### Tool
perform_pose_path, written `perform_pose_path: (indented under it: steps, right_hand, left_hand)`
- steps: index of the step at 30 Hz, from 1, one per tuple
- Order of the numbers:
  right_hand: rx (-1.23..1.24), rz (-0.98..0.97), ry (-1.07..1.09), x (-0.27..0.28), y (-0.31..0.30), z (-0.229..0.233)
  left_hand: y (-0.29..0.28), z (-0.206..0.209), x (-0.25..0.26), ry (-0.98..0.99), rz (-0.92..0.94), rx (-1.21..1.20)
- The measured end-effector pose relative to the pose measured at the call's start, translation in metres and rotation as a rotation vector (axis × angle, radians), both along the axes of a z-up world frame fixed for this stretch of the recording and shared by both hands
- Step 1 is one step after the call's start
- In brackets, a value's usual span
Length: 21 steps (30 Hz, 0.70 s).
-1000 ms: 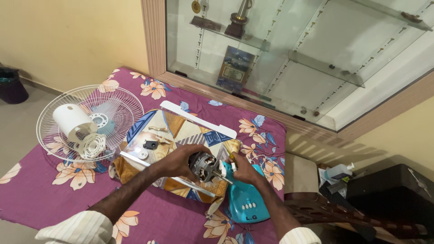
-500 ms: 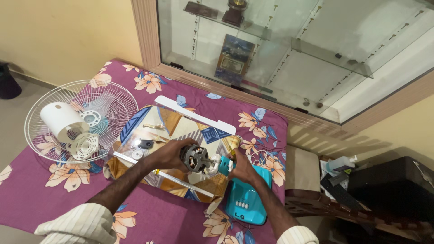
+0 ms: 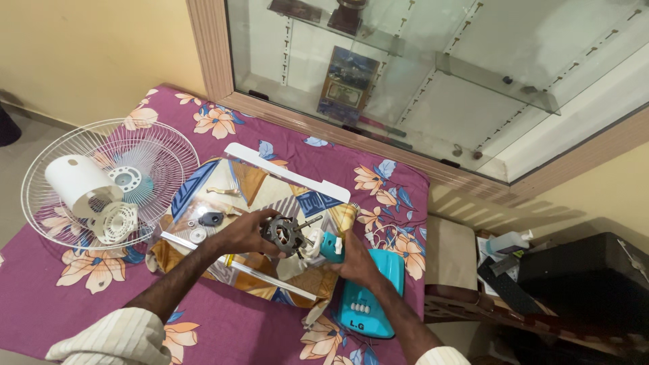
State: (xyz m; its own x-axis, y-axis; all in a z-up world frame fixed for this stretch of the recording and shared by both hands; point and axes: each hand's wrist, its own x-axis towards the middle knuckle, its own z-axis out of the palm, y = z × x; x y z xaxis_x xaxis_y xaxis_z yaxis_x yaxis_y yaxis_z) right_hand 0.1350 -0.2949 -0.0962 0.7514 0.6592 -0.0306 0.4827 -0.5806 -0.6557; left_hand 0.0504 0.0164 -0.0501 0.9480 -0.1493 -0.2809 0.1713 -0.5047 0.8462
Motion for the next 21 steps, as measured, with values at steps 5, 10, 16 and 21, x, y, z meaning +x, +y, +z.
perform_pose_path:
  steps: [5, 10, 16, 21]
  right_hand:
    - [0.064, -0.088, 0.036, -0.005, 0.0, -0.006]
    - [0.012, -0.056, -0.084, -0.006, -0.007, -0.02]
    - [0.006, -0.034, -0.161, -0.01, -0.011, -0.022]
    - [-0.003, -0.024, -0.207, -0.009, -0.014, -0.004]
  left_hand:
    - [0.0, 0.003, -0.002, 0.079, 0.043, -0.012]
    - [-0.003, 0.007, -0.005, 0.135, 0.099, 0.071]
    - [0.004, 0.004, -0.013, 0.114, 0.095, 0.001]
    - [0.003, 0.003, -0.017, 0.123, 0.115, -0.038]
